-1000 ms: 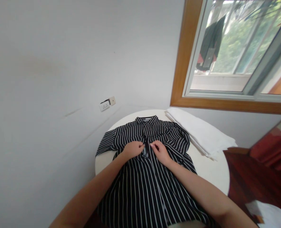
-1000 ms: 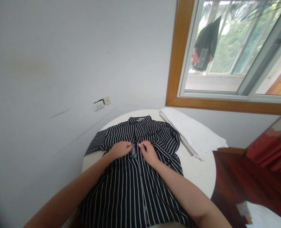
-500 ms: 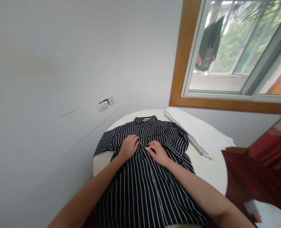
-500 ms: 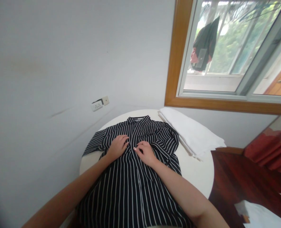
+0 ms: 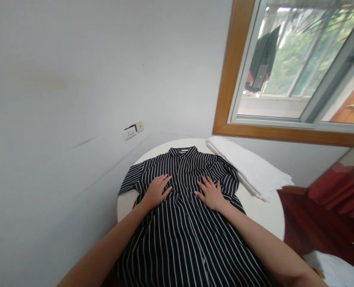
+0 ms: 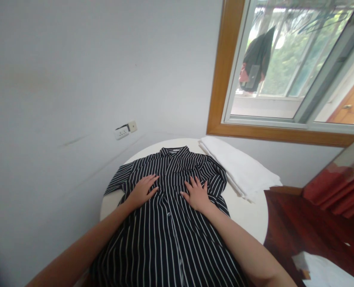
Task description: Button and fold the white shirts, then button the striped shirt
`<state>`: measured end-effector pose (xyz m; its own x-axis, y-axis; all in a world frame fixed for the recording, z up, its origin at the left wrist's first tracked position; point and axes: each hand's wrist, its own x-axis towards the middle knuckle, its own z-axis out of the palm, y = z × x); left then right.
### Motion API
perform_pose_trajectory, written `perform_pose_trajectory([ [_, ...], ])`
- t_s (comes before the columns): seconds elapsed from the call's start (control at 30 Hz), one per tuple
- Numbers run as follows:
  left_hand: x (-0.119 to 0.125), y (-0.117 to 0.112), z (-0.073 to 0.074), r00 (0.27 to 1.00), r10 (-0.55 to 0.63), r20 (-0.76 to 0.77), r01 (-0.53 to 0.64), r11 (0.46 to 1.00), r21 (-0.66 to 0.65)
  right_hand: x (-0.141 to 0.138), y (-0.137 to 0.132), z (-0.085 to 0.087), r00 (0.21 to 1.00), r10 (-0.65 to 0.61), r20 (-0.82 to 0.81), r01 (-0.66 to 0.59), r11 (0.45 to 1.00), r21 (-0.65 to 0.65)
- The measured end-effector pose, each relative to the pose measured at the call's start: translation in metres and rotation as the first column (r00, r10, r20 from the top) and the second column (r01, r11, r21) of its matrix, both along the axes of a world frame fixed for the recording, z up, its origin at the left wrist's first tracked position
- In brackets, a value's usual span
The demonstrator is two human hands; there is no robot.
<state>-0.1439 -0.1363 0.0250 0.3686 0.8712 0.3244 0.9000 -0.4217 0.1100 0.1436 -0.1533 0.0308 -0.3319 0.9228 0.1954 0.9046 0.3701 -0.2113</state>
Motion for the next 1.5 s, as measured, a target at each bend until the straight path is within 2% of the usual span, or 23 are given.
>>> perform_pose_trajectory([
  [0.17, 0.015, -0.023, 0.015, 0.986, -0.167, 0.024, 0.167, 0.986, -0.002, 0.015, -0.020, -0.009, 0.998, 0.058, 0.014, -0.058, 0.998, -0.025],
  [0.27, 0.027, -0.041, 0.024, 0.940, -0.340, 0.005, 0.340, 0.938, -0.060, 0.015, -0.032, -0.008, 0.999, 0.052, 0.009, -0.052, 0.998, -0.027],
  [0.37, 0.032, -0.057, 0.028, 0.899, -0.437, -0.007, 0.431, 0.890, -0.149, 0.015, -0.039, -0.007, 0.999, 0.044, 0.012, -0.044, 0.999, -0.032],
  [0.47, 0.030, -0.068, 0.030, 0.894, -0.447, -0.020, 0.427, 0.866, -0.261, 0.018, -0.044, -0.003, 0.999, 0.038, 0.024, -0.037, 0.999, -0.022],
  [0.53, 0.029, -0.072, 0.033, 0.908, -0.417, -0.027, 0.390, 0.869, -0.304, 0.021, -0.046, 0.000, 0.999, 0.029, 0.039, -0.030, 1.000, 0.009],
  [0.63, 0.038, -0.075, 0.041, 0.931, -0.364, -0.019, 0.344, 0.896, -0.281, 0.021, -0.040, 0.008, 0.999, 0.000, 0.053, -0.004, 0.996, 0.085],
  [0.77, 0.072, -0.079, 0.050, 0.928, -0.370, 0.044, 0.371, 0.905, -0.206, 0.015, -0.014, 0.018, 0.999, -0.022, 0.034, 0.015, 0.982, 0.188],
  [0.83, 0.092, -0.087, 0.049, 0.900, -0.432, 0.064, 0.434, 0.872, -0.227, 0.015, 0.001, 0.018, 0.997, -0.078, 0.020, 0.074, 0.983, 0.168],
  [0.93, 0.115, -0.104, 0.041, 0.833, -0.549, 0.072, 0.543, 0.784, -0.300, 0.021, 0.014, 0.007, 0.985, -0.174, 0.011, 0.174, 0.985, 0.018],
  [1.03, 0.126, -0.118, 0.031, 0.783, -0.619, 0.069, 0.601, 0.722, -0.343, 0.032, 0.014, -0.006, 0.985, -0.169, 0.017, 0.170, 0.984, -0.052],
  [1.13, 0.128, -0.125, 0.029, 0.763, -0.643, 0.067, 0.623, 0.703, -0.342, 0.043, 0.005, -0.013, 0.991, -0.134, 0.015, 0.134, 0.991, -0.023],
  [1.37, 0.134, -0.146, 0.037, 0.707, -0.700, 0.104, 0.677, 0.626, -0.387, 0.066, -0.027, -0.018, 0.995, -0.103, 0.012, 0.102, 0.993, 0.056],
  [1.5, 0.138, -0.158, 0.039, 0.692, -0.708, 0.140, 0.692, 0.595, -0.408, 0.068, -0.038, -0.009, 0.986, -0.165, 0.001, 0.163, 0.976, 0.147],
])
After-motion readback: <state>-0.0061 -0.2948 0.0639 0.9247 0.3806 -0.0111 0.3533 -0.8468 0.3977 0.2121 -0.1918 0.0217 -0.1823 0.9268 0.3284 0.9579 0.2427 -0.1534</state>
